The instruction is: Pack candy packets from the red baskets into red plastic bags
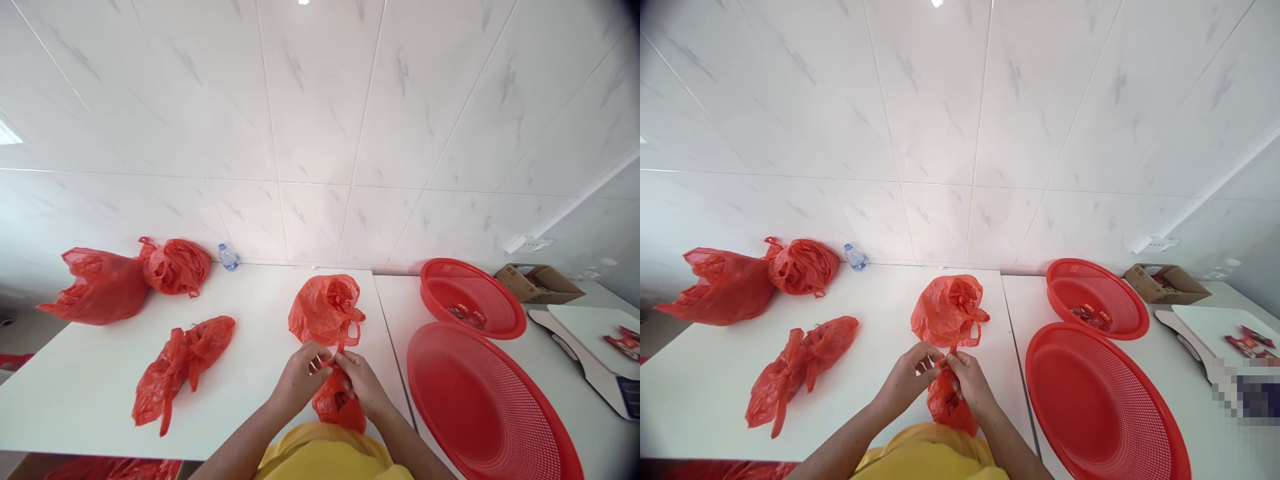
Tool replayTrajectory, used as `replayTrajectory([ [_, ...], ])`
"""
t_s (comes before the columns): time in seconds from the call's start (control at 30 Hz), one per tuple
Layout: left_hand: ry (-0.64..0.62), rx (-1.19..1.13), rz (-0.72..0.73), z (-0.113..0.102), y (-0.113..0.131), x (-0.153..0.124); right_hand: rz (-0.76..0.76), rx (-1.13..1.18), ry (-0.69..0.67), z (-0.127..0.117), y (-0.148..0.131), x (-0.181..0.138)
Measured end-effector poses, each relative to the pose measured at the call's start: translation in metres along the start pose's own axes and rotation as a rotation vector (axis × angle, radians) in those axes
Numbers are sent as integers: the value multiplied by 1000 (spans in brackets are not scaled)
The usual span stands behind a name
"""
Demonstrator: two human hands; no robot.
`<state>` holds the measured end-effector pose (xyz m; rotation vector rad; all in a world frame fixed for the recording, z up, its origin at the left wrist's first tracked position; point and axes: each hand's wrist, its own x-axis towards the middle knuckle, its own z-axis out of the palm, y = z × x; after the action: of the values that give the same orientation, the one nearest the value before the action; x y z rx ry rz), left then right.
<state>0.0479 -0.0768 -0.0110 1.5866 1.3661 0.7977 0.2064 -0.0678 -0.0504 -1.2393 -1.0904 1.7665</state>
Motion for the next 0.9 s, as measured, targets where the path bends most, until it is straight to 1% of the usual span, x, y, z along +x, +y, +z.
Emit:
replayTrajectory([
  [0.1,-73,76,62,9,-7,0,-12,38,20,1,4,1],
  [0.23,-117,209,80,14,-13,1,15,75,30,4,12,0],
  [0.33,-132,282,84,13,-17,4,8,62,-26,3,15,-1],
  [0.43,-95,307,68,12,-21,6,3,45,-85,0,12,-1],
  [0.5,-41,281,44,11,-24,6,-5,56,-97,-2,7,-3],
  [0.6,12,143,7,12,-27,5,-57,69,-151,-7,-1,-8],
  [0.67,4,16,-36,12,-28,5,-79,31,-190,-10,-5,-12],
  [0.73,-24,-63,-95,13,-29,5,-77,-38,-195,-12,-8,-15],
  [0.8,-42,-69,-140,14,-29,6,-74,-105,-190,-12,-10,-15],
  [0.9,-27,-42,-141,15,-29,6,-105,-159,-192,-11,-10,-10],
])
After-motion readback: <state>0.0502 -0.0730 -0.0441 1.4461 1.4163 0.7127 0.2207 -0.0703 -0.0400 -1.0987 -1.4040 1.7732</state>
